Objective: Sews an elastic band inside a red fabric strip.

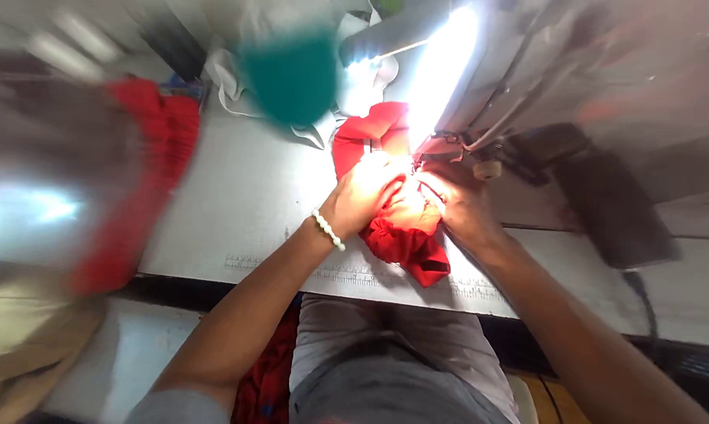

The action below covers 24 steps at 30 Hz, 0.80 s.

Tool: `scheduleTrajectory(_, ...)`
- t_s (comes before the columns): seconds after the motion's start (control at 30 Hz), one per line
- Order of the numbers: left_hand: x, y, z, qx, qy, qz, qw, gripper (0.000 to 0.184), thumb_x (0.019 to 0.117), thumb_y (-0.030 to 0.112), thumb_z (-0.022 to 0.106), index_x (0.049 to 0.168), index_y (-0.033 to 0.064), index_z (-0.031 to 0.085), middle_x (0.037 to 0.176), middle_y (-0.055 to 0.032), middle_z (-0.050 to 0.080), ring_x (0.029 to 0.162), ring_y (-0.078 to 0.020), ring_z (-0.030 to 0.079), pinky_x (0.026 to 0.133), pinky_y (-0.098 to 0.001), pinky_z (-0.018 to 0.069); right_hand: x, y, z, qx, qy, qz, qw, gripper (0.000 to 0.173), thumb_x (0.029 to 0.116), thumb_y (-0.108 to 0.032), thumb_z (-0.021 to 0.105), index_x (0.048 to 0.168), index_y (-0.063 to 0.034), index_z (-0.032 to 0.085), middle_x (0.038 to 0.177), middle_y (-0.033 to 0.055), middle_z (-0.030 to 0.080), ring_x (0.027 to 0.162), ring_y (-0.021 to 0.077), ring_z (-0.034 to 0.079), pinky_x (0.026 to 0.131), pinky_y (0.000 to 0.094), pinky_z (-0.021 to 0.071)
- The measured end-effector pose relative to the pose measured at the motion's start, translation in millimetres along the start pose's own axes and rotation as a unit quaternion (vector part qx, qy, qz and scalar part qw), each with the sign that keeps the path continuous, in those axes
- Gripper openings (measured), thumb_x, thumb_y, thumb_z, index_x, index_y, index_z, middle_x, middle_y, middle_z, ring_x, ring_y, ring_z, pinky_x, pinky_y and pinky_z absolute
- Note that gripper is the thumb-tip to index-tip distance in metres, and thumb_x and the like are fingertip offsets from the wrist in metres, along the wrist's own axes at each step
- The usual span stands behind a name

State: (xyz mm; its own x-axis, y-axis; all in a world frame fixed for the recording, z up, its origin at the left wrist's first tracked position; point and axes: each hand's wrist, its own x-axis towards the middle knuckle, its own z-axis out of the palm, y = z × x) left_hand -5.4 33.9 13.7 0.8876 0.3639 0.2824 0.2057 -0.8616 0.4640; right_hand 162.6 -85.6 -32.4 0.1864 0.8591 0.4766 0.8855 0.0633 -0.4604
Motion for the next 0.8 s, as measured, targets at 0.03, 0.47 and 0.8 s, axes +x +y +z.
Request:
scheduleTrajectory(0.03,-8.1,9.2,-3.9,-0.013,0.007,-0.025,1.0,0.018,0.1012,0.009,0.058,0.106,-0.0016,0.072,0.104,-0.0151,0.068,0.101,-0.0249,0.066,0.09,-0.0358,0.0551,-0.5,0.0,0.0,0.0,-0.003,0.003,1.0,0.02,0.0966,0.0,0.061,0.11,0.0007,0.076,0.114,0.0203,0.073,0.105,0.0392,0.07,0.09,0.0528,0.0556)
scheduleTrajectory(0.47,-163.8,100.6,-52.0,-0.043,-0.118,-0.1,0.987,0.021,0.0953,0.028,0.065,0.091,0.0075,0.066,0.058,-0.0047,0.056,0.05,-0.019,0.059,0.046,-0.0348,0.0486,-0.4,-4.2,-1.9,-0.027,-0.012,-0.005,1.0,0.018,0.0978,-0.002,0.061,0.109,0.0009,0.075,0.109,0.021,0.073,0.106,0.0402,0.069,0.093,0.0543,0.0541)
scheduleTrajectory(0.8,-250.1,117.3,-96.3,0.02,-0.13,-0.116,0.985,0.012,0.0843,0.022,0.068,0.085,0.0115,0.074,0.072,-0.0039,0.07,0.068,-0.0209,0.069,0.075,-0.0438,0.0541,-13.0,-35.1,-21.5,0.053,-0.042,-0.106,0.992,0.014,0.0931,-0.005,0.066,0.103,0.0003,0.075,0.107,0.0194,0.071,0.102,0.0361,0.068,0.089,0.0514,0.0551)
